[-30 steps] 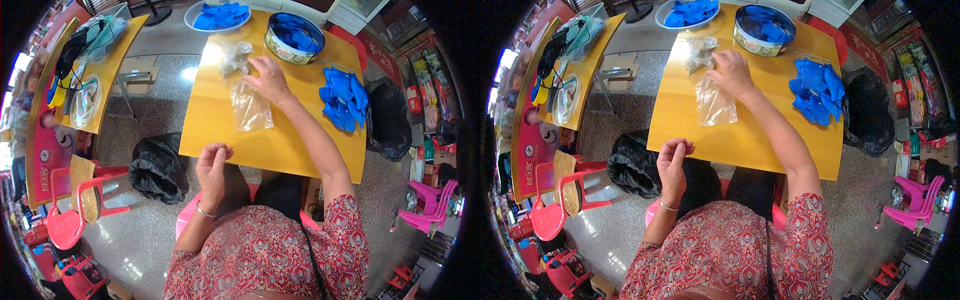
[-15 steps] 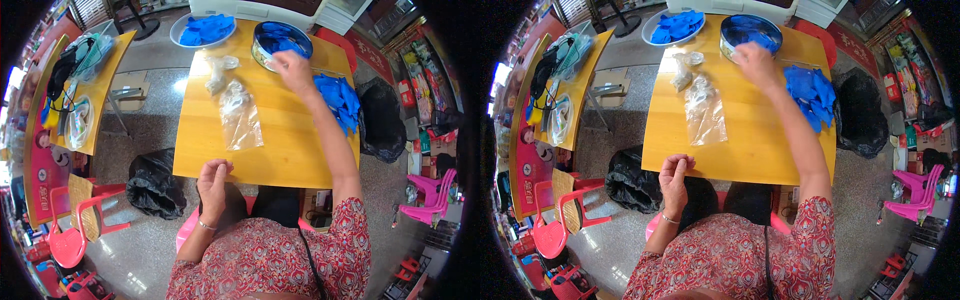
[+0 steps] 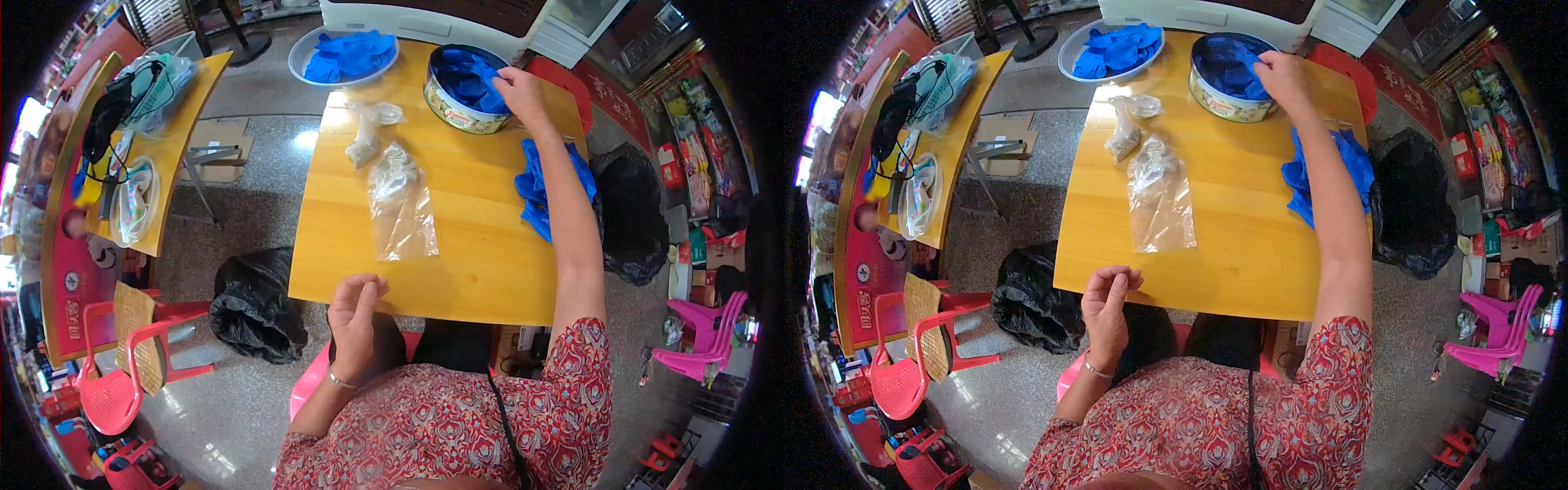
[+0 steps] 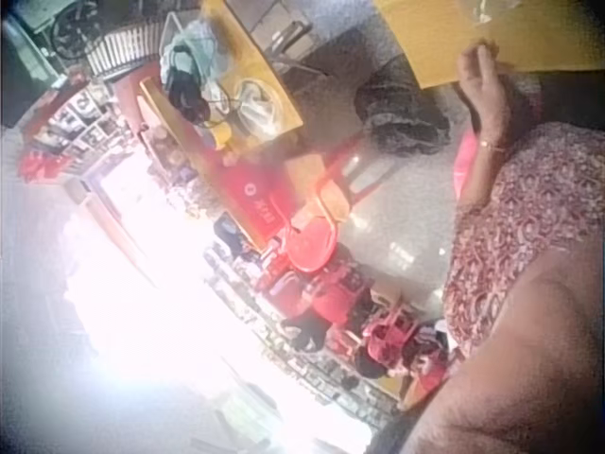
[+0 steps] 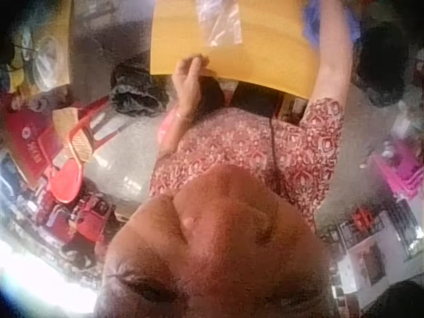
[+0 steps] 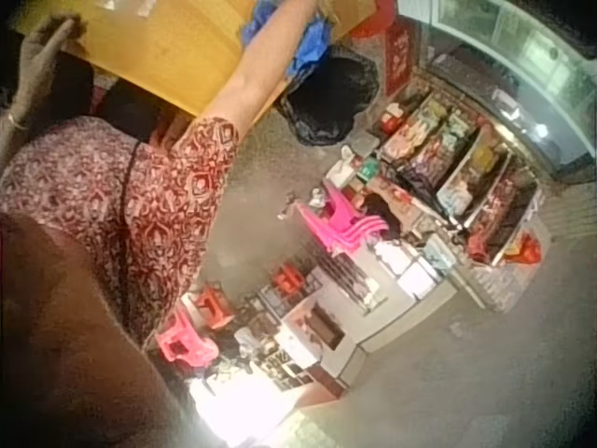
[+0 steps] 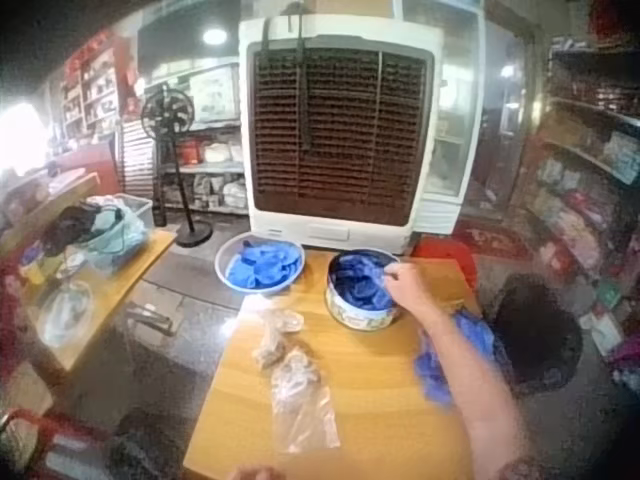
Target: The person sits at a yellow table and repeatedly fills small blue fabric pouches with a granular substance from clear plastic bags. They open the pouches, pour the contents in, and then fold and seal the tops. The process is repeated for multiple pouches throughout the clip.
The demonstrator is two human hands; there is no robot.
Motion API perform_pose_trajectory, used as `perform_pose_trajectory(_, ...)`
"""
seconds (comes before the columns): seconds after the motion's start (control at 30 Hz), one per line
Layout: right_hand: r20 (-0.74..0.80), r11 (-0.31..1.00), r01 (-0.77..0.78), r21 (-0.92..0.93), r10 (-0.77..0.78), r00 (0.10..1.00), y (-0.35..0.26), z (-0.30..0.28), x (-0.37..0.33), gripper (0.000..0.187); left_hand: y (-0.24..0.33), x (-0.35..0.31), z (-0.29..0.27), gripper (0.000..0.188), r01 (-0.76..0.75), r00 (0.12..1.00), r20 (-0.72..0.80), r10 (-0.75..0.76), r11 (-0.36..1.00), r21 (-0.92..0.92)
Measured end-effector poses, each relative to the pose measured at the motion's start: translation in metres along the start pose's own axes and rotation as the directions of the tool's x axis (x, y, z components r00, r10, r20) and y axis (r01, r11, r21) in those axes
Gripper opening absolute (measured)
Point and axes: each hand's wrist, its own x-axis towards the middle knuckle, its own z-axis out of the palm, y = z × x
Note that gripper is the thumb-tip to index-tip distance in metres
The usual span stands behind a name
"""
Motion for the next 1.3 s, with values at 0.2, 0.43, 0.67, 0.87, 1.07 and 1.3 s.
perform_pose_trajectory(0.2,0.331,0.457,-0.278,0.845,-0.039,0.943,-0.068,-0.04,-0.121,0.023,0.013,-0.008,0.024,0.018,0.002,0.994,0.108,-0.007,0.999,0.045)
perform_pose_trajectory(0.43,0.525,0.238,-0.486,0.841,-0.144,0.839,-0.122,-0.026,-0.265,0.03,0.025,-0.017,0.035,0.041,-0.111,0.957,0.253,0.142,0.985,-0.132)
perform_pose_trajectory(0.67,0.445,0.493,-0.326,0.807,-0.144,0.884,-0.124,-0.017,-0.302,0.029,0.028,-0.038,0.017,0.031,0.213,0.921,0.383,-0.075,0.918,-0.333)
perform_pose_trajectory(0.87,0.416,0.567,-0.267,0.779,-0.15,0.897,-0.131,-0.026,-0.313,0.034,0.024,-0.04,0.011,0.019,0.184,0.96,0.249,-0.129,0.959,-0.214)
perform_pose_trajectory(1.07,0.292,0.404,-0.221,0.888,-0.121,0.949,-0.138,-0.021,-0.336,0.042,0.016,-0.044,0.017,0.014,0.207,0.977,0.118,-0.177,0.917,-0.34)
perform_pose_trajectory(1.3,0.185,0.435,-0.12,0.892,-0.11,0.977,-0.143,-0.014,-0.347,0.038,0.006,-0.044,0.014,0.009,0.088,0.993,0.11,-0.047,0.906,-0.413)
